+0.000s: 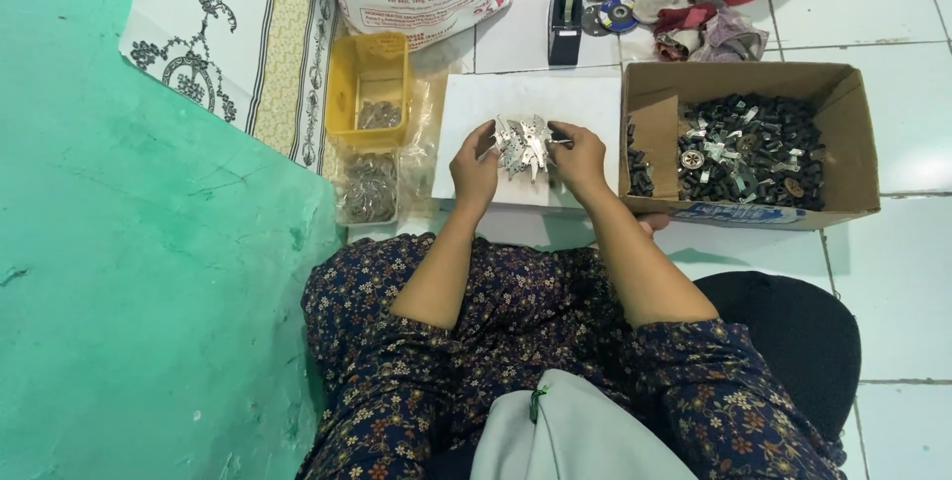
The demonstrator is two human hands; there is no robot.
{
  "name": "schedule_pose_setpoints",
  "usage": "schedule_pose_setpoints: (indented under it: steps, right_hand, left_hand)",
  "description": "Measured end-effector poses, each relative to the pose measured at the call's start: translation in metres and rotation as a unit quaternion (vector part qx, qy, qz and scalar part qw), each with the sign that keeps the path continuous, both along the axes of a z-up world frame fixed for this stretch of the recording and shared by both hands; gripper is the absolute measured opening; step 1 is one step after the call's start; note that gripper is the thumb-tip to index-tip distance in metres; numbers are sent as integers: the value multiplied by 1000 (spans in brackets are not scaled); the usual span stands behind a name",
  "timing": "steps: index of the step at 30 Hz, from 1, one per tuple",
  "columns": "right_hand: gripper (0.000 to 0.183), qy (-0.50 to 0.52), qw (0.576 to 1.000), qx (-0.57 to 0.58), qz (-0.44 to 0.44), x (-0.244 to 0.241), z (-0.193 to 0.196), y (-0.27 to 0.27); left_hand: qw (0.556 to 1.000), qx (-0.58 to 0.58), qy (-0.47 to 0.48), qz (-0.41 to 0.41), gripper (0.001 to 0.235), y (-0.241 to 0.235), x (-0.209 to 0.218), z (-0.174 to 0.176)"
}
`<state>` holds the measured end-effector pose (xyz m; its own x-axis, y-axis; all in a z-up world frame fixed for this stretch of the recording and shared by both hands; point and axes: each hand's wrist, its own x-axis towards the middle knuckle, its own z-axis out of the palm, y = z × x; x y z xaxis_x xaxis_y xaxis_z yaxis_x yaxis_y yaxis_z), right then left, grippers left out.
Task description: Sorting and arranging small metal components from a cardboard box onto a white board on the floor.
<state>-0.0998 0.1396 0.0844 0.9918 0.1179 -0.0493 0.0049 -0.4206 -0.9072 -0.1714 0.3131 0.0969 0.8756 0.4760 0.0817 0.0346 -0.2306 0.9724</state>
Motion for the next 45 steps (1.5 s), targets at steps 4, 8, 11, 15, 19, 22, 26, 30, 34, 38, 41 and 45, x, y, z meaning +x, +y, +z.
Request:
schedule_pose_setpoints:
  steps: [4, 8, 11, 15, 19, 22, 26, 30, 34, 38, 41, 45]
  right_hand:
    - [39, -2, 1000, -2, 7, -12, 9, -13]
    - [36, 4, 1000, -7, 16, -20, 24, -30]
    - [34, 9, 1000, -12, 15, -8, 17, -49]
    - [34, -14, 999, -34, -20, 26, -12, -93]
    - [30, -13, 994, -103, -36, 42, 22, -174]
    - [33, -13, 990, -135, -34, 58, 21, -248]
    - [33, 30, 969, -185, -164, 70, -24, -340]
    - [30, 78, 930, -256, -252, 77, -64, -384]
    - [29, 87, 940, -227, -239, 78, -36, -350]
    - [24, 114, 968, -204, -93, 86, -42, -322]
    - [21, 157, 942, -278, -106, 89, -57, -328]
    - [21, 160, 927, -310, -137, 88, -46, -324]
  left_hand:
    - [1000, -10, 2, 15, 48, -10, 2, 2]
    - [1000, 11, -4, 9, 41, -38, 16, -1]
    - [999, 26, -9, -27, 36, -76, 32, -6]
    - [995, 42, -23, -87, 32, -135, 58, 3]
    - [989, 52, -21, -138, 32, -193, 94, -19]
    - [971, 90, -18, -221, 33, -232, 115, -42]
    - [942, 99, 52, -318, 31, -269, 127, -54]
    - [898, 199, 56, -388, 28, -306, 150, -117]
    - [853, 281, 57, -437, 28, -321, 156, -104]
    - [795, 396, 23, -459, 24, -327, 158, -79]
    - [784, 432, 45, -444, 24, -324, 162, -76]
    - [806, 408, 91, -419, 19, -315, 171, -96]
